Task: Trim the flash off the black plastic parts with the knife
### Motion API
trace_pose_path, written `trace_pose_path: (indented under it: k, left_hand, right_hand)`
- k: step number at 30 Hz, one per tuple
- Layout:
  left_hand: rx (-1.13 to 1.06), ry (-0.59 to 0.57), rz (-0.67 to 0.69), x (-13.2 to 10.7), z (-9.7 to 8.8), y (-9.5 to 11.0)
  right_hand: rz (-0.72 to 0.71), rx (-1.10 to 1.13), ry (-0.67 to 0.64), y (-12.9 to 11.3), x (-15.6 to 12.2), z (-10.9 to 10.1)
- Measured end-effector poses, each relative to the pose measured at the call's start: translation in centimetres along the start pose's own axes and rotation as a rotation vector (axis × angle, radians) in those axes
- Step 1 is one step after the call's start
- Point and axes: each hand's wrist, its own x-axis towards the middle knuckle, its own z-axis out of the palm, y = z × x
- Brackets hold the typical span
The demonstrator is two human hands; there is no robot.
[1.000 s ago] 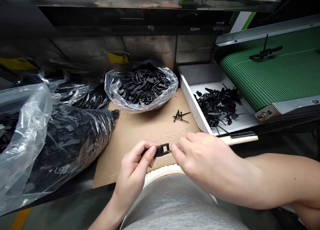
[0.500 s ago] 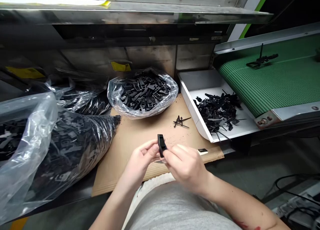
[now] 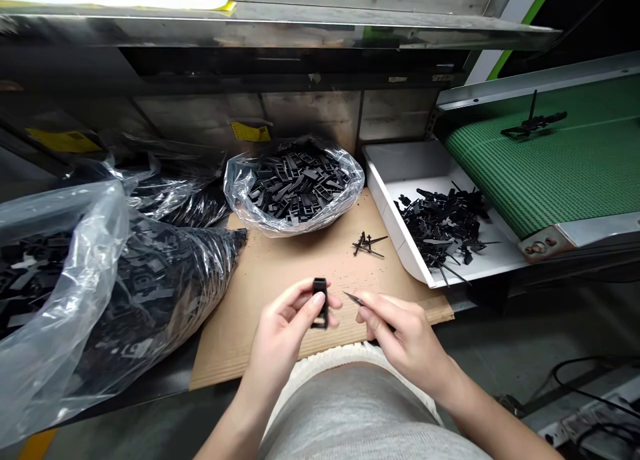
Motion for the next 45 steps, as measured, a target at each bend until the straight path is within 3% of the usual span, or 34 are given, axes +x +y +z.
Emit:
trace_pose_path:
  k: [9,19,23,28,33,45]
  left_hand:
    - [0.446,0.119,0.415,-2.0,0.3,0.4]
    - [0.639,0.175,0.584,-2.1,0.4,0.2]
    - [0.605,0.177,0.547,-2.1,0.4,0.1]
    - [0.408,0.041,0.464,-2.1,0.3,0.1]
    - [0.5,0.09,0.497,-1.6,0.5,0.1]
    - [0.561,0.119,0.488,-1.5,0.4,-0.2]
  right_hand:
    - [-0.073,-0.082,0.128,-2.7,0.6,0.1]
    - [-0.082,-0.121,0.131,-2.8,0.8,0.7]
    - [-0.074,-0.17,0.15,-2.3,0.9,1.0]
    - [-0.027,-0.176,0.181,-1.1,1.5,0.7]
    - [-0.08,-0.069,0.143,-2.0,1.2,0.1]
    - [-0.067,-0.202,0.095,-2.7,1.3,0.7]
